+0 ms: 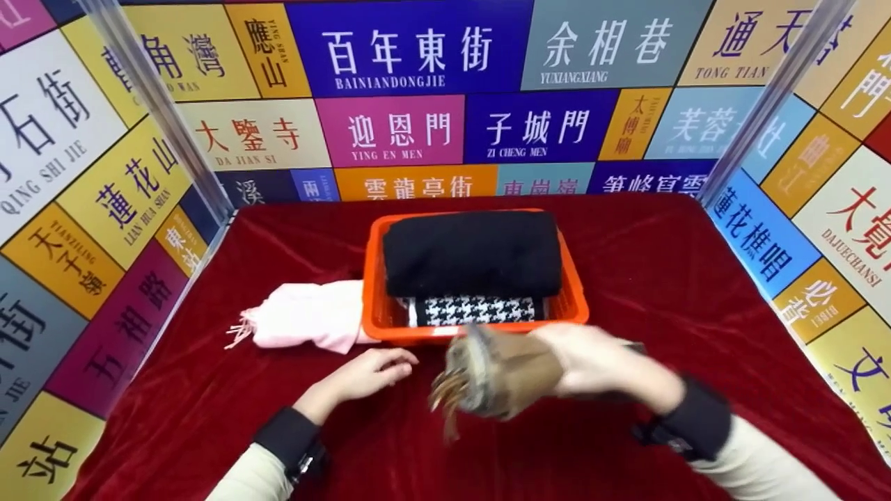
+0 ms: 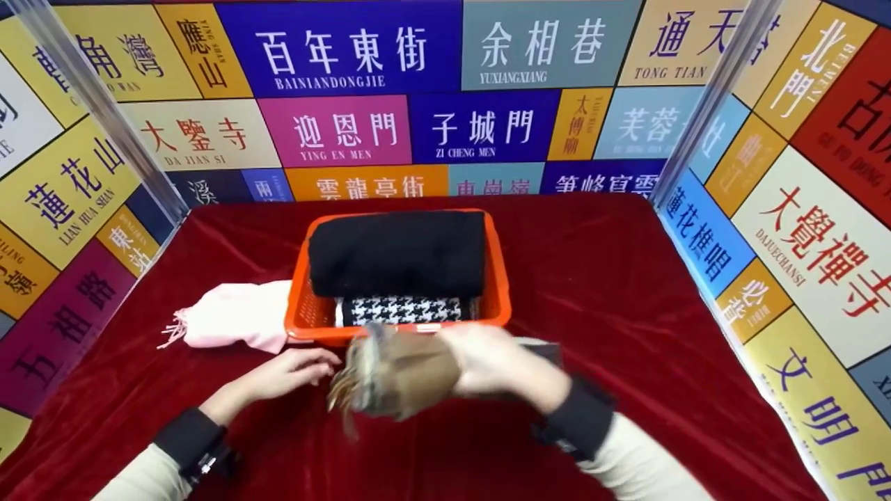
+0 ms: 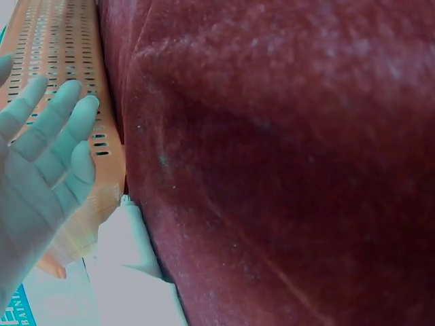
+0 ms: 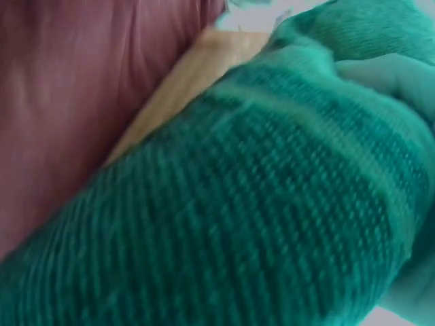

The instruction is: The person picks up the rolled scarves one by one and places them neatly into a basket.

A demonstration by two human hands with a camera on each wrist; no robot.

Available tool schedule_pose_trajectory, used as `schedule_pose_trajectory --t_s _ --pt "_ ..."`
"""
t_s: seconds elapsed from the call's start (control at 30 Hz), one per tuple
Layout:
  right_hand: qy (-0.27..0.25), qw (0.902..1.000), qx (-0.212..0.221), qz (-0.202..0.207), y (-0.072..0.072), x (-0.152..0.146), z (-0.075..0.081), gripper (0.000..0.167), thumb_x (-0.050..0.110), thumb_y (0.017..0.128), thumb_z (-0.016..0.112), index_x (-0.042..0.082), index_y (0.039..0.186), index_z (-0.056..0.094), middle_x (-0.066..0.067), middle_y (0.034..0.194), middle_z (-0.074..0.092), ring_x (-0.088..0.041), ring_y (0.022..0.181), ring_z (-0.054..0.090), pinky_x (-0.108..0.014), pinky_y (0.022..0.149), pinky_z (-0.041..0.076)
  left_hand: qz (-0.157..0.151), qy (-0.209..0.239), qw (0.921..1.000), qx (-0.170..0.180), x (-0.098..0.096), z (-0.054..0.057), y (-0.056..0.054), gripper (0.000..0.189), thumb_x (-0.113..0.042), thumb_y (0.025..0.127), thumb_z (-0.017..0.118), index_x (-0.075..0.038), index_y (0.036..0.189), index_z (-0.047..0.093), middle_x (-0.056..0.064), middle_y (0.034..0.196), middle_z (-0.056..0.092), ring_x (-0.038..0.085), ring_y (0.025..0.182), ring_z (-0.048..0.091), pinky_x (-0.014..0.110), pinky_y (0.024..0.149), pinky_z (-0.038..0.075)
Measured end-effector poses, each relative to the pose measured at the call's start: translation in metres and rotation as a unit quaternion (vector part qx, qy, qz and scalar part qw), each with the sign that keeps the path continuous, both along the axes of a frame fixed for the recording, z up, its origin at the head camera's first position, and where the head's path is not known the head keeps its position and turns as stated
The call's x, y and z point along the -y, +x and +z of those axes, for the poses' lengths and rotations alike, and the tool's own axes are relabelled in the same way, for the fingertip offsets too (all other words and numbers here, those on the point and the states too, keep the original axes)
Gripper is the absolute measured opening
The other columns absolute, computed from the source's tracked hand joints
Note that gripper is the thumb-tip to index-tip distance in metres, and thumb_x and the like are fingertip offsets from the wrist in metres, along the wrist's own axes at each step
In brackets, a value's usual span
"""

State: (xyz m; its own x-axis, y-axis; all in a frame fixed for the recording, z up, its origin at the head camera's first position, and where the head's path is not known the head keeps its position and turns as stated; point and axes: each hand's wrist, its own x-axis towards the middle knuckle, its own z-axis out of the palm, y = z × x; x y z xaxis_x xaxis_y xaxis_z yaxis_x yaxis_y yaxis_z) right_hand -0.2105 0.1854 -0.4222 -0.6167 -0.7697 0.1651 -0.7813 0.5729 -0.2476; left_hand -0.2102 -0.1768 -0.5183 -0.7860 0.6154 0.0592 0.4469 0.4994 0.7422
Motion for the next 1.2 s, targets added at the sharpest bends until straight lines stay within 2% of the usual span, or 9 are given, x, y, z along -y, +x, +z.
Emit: schedule_pose_trajectory --t_s 0.1,0.23,0.37,0.5,0.63,0.77,0.97,1.1,1.2 --pt "0.026 0.9990 -0.035 0.010 0.003 0.028 -0.017 0.043 0.037 0.064 0.071 0.015 0.099 0.060 0.002 0.089 0.061 -0.018 0.081 0.058 -0.035 0.072 0.048 0.011 0.045 0.9980 0.043 -0.003 0.005 0.002 0.032 -0.021 0.099 0.037 -0.002 0.114 0.058 0.012 0.095 0.064 0.024 0.076 0.061 0.035 0.071 0.050" --pt "0.055 0.9960 -0.070 -0.011 0.007 0.060 -0.036 0.047 0.031 0.060 0.072 0.008 0.098 0.057 -0.004 0.082 0.057 -0.022 0.073 0.055 -0.036 0.065 0.047 0.022 0.075 0.9954 0.054 -0.009 0.016 0.006 0.036 -0.022 0.100 0.034 -0.004 0.124 0.052 0.013 0.113 0.061 0.025 0.101 0.057 0.041 0.090 0.044" --pt "0.083 0.9916 -0.093 -0.035 0.007 0.086 -0.051 0.049 0.026 0.056 0.072 0.006 0.098 0.055 -0.006 0.079 0.055 -0.023 0.069 0.054 -0.035 0.058 0.046 0.021 0.053 0.9983 -0.007 -0.014 0.021 0.007 0.037 -0.027 0.097 0.041 -0.009 0.129 0.050 0.008 0.123 0.057 0.018 0.116 0.050 0.036 0.100 0.036" --pt "0.094 0.9861 -0.128 -0.050 0.004 0.104 -0.062 0.053 0.026 0.058 0.071 0.005 0.103 0.054 -0.008 0.081 0.056 -0.026 0.072 0.055 -0.036 0.059 0.045 0.011 0.043 0.9971 -0.062 -0.017 0.021 0.004 0.036 -0.027 0.095 0.046 -0.008 0.124 0.054 0.007 0.123 0.058 0.020 0.115 0.051 0.036 0.099 0.038" --pt "0.095 0.9825 -0.151 -0.054 0.001 0.114 -0.075 0.060 0.027 0.058 0.074 0.004 0.109 0.054 -0.010 0.085 0.057 -0.027 0.077 0.055 -0.038 0.064 0.044 0.006 0.012 0.9952 -0.097 -0.018 0.023 0.005 0.035 -0.030 0.094 0.048 -0.009 0.120 0.058 0.004 0.119 0.060 0.018 0.113 0.053 0.034 0.097 0.039" --pt "0.114 0.9828 -0.136 -0.052 0.000 0.117 -0.087 0.068 0.035 0.058 0.077 0.003 0.114 0.053 -0.011 0.090 0.057 -0.027 0.082 0.054 -0.038 0.067 0.043 -0.002 -0.048 0.9869 -0.154 -0.021 0.025 0.007 0.040 -0.038 0.091 0.051 -0.010 0.117 0.060 0.003 0.116 0.062 0.016 0.110 0.055 0.032 0.095 0.041" --pt "0.111 0.9883 -0.099 -0.033 -0.004 0.109 -0.092 0.075 0.038 0.061 0.076 0.003 0.122 0.050 -0.011 0.098 0.057 -0.027 0.087 0.054 -0.040 0.072 0.045 -0.021 -0.141 0.9633 -0.227 -0.036 0.023 0.014 0.063 -0.047 0.081 0.060 -0.005 0.128 0.052 0.010 0.126 0.056 0.024 0.118 0.050 0.039 0.100 0.037" --pt "0.092 0.9939 -0.059 -0.007 -0.010 0.094 -0.090 0.078 0.043 0.065 0.073 0.007 0.128 0.047 -0.011 0.109 0.057 -0.029 0.094 0.055 -0.043 0.078 0.046 -0.039 -0.199 0.9498 -0.239 -0.043 0.013 0.015 0.077 -0.047 0.074 0.066 -0.005 0.134 0.044 0.011 0.131 0.050 0.029 0.120 0.047 0.046 0.100 0.035" --pt "0.087 0.9960 -0.022 0.000 -0.013 0.076 -0.088 0.082 0.047 0.065 0.073 0.011 0.132 0.043 -0.011 0.117 0.056 -0.031 0.101 0.054 -0.046 0.083 0.045 -0.029 -0.231 0.9477 -0.218 -0.042 0.005 0.014 0.082 -0.048 0.070 0.070 -0.009 0.136 0.041 0.009 0.134 0.047 0.030 0.120 0.046 0.048 0.099 0.036"
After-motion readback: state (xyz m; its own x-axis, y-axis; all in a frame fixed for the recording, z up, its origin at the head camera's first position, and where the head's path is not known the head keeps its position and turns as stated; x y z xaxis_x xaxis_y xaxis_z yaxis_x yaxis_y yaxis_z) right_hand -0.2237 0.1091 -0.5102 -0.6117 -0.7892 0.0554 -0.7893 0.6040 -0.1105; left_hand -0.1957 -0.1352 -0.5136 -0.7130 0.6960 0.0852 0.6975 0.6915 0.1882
